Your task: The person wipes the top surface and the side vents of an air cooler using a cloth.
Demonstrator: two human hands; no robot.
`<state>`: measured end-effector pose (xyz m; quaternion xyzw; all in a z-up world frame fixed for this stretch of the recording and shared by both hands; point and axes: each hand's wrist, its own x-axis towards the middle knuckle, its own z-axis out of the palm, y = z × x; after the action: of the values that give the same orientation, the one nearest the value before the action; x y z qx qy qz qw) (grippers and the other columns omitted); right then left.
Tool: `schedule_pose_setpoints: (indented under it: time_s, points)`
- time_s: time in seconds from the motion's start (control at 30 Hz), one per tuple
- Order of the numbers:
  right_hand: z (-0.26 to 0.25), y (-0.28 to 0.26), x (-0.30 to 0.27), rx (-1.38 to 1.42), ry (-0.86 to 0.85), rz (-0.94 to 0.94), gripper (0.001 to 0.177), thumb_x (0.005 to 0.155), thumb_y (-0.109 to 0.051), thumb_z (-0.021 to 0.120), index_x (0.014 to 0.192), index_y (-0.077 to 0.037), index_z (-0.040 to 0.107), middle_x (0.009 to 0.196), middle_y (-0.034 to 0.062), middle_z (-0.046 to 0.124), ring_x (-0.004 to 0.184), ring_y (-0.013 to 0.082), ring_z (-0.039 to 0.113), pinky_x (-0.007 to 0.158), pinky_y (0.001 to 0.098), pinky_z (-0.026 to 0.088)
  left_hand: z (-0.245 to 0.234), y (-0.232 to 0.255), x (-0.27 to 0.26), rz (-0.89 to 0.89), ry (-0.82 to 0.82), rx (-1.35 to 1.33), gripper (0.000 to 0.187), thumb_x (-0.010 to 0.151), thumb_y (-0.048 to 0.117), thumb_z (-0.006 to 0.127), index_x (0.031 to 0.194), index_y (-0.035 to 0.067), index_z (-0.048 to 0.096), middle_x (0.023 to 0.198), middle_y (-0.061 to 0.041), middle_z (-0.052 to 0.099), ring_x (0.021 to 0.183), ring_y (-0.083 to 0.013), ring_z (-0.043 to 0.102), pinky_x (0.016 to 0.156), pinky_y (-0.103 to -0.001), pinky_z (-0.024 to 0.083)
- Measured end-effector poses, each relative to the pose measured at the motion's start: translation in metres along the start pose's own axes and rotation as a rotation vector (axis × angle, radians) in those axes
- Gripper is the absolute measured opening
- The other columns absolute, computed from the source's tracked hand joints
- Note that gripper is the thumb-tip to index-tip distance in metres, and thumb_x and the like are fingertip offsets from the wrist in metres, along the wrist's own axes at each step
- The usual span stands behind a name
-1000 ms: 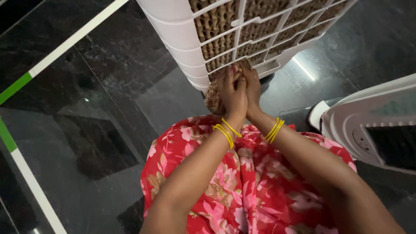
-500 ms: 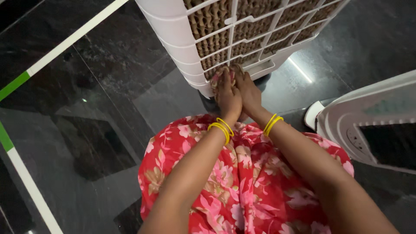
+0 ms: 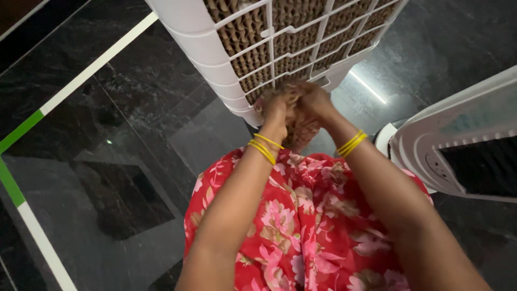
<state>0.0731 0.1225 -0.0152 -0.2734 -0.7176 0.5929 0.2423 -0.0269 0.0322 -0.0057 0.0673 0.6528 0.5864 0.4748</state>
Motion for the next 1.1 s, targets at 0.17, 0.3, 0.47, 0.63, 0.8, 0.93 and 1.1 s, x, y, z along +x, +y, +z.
schedule_pose_setpoints:
  time_s: [0.17,0.3,0.47,0.63,0.8,0.93,1.1]
  points:
    - [-0.039,-0.003,0.0,0.269,0.279,0.059,0.033,0.101,-0.001,0.046,0.122,0.0,0.072,0.11,0.0104,0.078,0.097,0.0182,0.074,0.088,0.0312,0.06,0.049,-0.004,-0.021,0.052,-0.133,-0.3,0.04,0.087,0.02,0.062,0.125,0.005,0.062,0.11,-0.005,0.066,0.097,-0.0184,0.064,0.079,-0.034,0.056]
    - [-0.036,-0.011,0.006,0.425,0.344,0.162,0.04,0.099,-0.002,0.05,0.136,-0.007,0.064,0.114,0.0064,0.073,0.095,0.0178,0.067,0.082,0.0316,0.052,0.074,0.012,-0.012,0.463,-0.011,0.063,0.054,0.082,0.012,0.061,0.135,0.004,0.059,0.126,-0.018,0.062,0.113,-0.0334,0.06,0.098,-0.042,0.047]
    - [-0.047,0.004,-0.001,0.223,0.256,0.323,0.041,0.1,-0.007,0.055,0.14,-0.015,0.061,0.115,0.0012,0.07,0.093,0.0147,0.066,0.076,0.0326,0.055,0.084,-0.01,0.014,0.597,0.112,0.428,0.066,0.079,0.011,0.058,0.145,0.01,0.053,0.14,-0.027,0.052,0.131,-0.0446,0.047,0.111,-0.049,0.038]
    - [-0.06,0.003,0.001,-0.623,-0.02,0.149,0.051,0.093,-0.026,0.075,0.142,-0.025,0.062,0.12,0.019,0.074,0.109,0.0394,0.068,0.087,0.0465,0.053,0.071,-0.031,0.032,0.409,0.047,0.743,0.064,0.091,0.02,0.052,0.154,0.018,0.045,0.15,-0.022,0.055,0.14,-0.04,0.05,0.118,-0.045,0.036]
    - [-0.05,-0.02,0.007,-0.654,0.088,0.244,0.07,0.08,-0.026,0.074,0.146,-0.029,0.052,0.109,0.0237,0.068,0.101,0.0442,0.065,0.081,0.0517,0.05,0.068,-0.026,0.031,0.357,0.001,0.605,0.075,0.085,0.008,0.049,0.158,0.016,0.034,0.152,-0.022,0.046,0.141,-0.0395,0.042,0.114,-0.044,0.035]
    - [-0.051,-0.008,0.006,-0.189,0.263,0.179,0.034,0.092,-0.018,0.063,0.125,-0.018,0.071,0.109,0.0179,0.08,0.107,0.0402,0.075,0.092,0.0472,0.058,0.082,-0.024,0.02,0.573,0.009,0.276,0.064,0.085,-0.001,0.045,0.147,0.009,0.056,0.143,-0.023,0.064,0.138,-0.0382,0.059,0.117,-0.042,0.045]
    - [-0.047,-0.014,-0.004,-0.413,0.189,0.053,0.055,0.088,-0.017,0.063,0.142,-0.025,0.06,0.117,0.0182,0.074,0.109,0.0377,0.07,0.09,0.0454,0.053,0.069,-0.019,0.015,0.485,0.064,0.561,0.067,0.09,0.006,0.046,0.157,0.015,0.04,0.155,-0.021,0.049,0.142,-0.0368,0.046,0.116,-0.041,0.036]
